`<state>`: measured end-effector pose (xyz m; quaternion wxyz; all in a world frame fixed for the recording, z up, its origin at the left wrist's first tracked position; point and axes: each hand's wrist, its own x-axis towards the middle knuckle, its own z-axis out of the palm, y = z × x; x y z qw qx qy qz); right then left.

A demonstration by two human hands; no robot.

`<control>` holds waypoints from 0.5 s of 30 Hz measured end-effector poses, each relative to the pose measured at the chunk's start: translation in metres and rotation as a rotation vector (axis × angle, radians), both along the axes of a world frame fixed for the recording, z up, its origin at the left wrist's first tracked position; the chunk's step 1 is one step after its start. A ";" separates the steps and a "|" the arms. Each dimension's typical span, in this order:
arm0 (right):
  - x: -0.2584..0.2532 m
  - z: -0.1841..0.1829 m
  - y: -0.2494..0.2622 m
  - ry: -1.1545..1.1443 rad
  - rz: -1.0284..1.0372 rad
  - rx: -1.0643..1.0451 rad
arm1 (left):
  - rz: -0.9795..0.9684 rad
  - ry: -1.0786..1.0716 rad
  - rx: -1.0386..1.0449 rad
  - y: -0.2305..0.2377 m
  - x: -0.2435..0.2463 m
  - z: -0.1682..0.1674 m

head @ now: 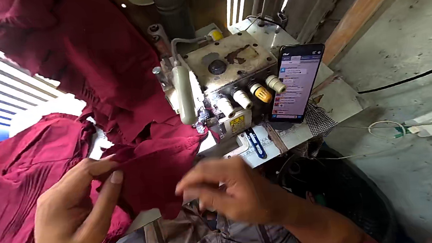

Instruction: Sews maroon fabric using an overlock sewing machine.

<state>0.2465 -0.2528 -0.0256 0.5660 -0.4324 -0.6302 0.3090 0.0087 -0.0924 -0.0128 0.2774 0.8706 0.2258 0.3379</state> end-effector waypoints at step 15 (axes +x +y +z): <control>0.041 0.013 0.041 -0.593 -0.334 0.026 | 0.153 0.013 0.056 -0.041 0.074 0.006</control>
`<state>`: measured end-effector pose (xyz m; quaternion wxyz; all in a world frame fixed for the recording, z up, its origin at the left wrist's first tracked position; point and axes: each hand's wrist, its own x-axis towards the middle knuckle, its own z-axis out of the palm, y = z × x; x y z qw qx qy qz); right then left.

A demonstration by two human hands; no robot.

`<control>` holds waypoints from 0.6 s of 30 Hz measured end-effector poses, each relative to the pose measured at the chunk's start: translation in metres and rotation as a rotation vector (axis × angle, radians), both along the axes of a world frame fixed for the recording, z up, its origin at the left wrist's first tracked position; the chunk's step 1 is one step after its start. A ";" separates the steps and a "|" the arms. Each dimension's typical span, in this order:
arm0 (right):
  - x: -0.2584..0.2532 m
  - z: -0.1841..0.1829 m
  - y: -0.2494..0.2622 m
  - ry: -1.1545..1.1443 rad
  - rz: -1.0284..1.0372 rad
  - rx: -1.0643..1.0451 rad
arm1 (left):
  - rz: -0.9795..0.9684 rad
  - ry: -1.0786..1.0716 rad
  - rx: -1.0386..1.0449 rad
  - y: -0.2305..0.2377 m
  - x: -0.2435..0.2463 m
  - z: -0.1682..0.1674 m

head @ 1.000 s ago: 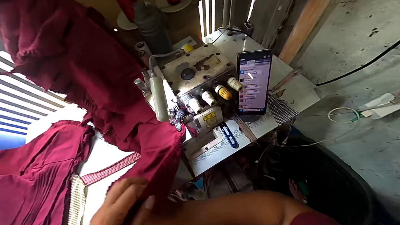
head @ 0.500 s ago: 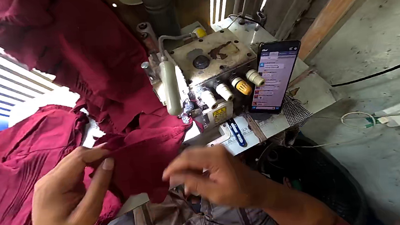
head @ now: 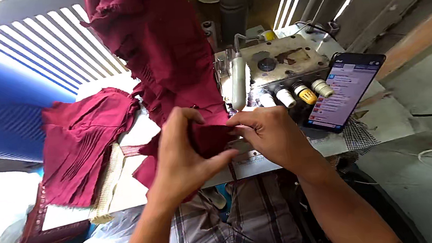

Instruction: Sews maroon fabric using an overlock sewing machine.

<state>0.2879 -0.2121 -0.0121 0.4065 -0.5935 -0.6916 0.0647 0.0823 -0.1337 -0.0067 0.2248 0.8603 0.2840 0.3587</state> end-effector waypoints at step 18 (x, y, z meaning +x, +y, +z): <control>-0.007 -0.097 -0.066 0.288 0.001 0.171 | -0.122 0.548 0.444 -0.028 0.013 -0.047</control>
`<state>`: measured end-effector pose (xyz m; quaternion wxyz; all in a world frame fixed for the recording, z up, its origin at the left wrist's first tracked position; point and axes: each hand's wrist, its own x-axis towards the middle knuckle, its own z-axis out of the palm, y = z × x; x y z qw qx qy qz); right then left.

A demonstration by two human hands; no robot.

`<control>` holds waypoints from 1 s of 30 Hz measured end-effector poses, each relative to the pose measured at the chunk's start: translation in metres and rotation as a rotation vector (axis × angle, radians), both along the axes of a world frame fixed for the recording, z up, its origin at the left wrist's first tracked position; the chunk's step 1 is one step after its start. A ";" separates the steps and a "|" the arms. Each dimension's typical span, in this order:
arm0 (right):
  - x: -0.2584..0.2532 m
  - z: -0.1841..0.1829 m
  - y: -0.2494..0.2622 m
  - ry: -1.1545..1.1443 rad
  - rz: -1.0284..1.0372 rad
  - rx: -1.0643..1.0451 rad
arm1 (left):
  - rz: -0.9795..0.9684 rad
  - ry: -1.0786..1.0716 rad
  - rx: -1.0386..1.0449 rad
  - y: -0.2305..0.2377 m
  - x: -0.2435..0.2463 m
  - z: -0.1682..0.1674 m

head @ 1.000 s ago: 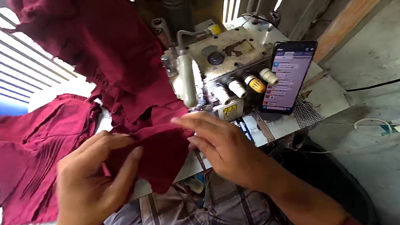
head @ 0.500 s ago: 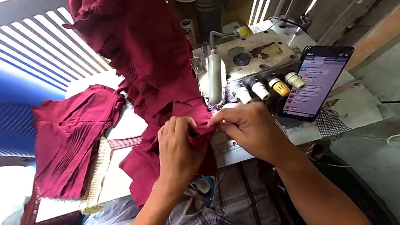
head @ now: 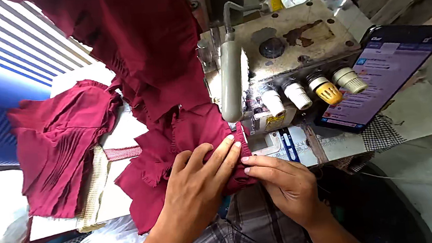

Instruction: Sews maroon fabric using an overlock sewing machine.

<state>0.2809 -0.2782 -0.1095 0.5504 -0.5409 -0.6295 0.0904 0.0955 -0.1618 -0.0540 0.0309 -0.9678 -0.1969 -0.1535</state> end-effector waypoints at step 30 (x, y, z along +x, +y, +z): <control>-0.006 0.004 0.040 -0.092 -0.200 -0.034 | -0.093 0.107 -0.090 0.060 0.014 0.030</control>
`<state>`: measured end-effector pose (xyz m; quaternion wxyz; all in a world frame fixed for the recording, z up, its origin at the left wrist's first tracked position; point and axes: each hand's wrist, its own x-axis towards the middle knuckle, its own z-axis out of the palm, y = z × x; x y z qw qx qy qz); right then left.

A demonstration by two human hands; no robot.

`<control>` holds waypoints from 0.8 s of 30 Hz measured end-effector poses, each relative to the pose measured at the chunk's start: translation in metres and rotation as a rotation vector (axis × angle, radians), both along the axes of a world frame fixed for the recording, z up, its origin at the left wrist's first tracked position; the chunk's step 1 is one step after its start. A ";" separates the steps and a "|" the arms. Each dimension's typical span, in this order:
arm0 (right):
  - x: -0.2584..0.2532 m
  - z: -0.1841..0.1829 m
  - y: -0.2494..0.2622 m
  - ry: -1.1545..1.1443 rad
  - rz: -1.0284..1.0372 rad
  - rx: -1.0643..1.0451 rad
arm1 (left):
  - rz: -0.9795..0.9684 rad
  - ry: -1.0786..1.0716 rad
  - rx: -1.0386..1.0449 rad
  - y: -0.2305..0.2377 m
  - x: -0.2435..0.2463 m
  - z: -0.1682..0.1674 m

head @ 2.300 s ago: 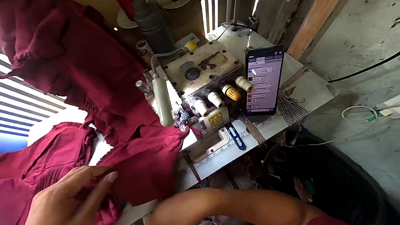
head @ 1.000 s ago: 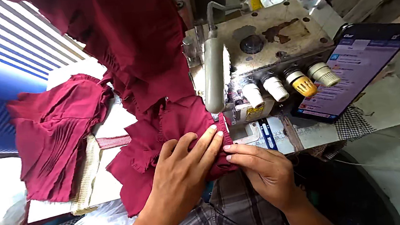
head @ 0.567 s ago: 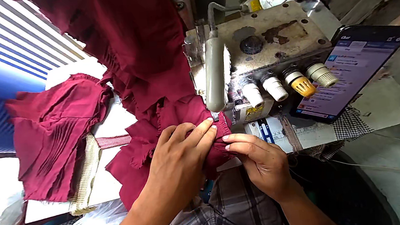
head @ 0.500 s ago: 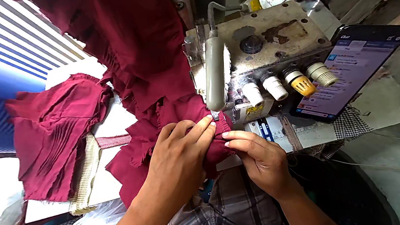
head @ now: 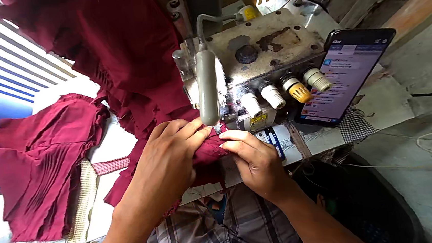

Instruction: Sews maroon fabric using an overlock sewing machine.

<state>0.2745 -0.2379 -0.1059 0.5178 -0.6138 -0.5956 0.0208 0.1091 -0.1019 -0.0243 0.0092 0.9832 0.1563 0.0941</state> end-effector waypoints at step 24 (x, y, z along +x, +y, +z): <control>0.026 0.084 0.021 -0.182 0.378 -0.354 | 0.015 -0.472 -0.324 -0.035 -0.044 0.028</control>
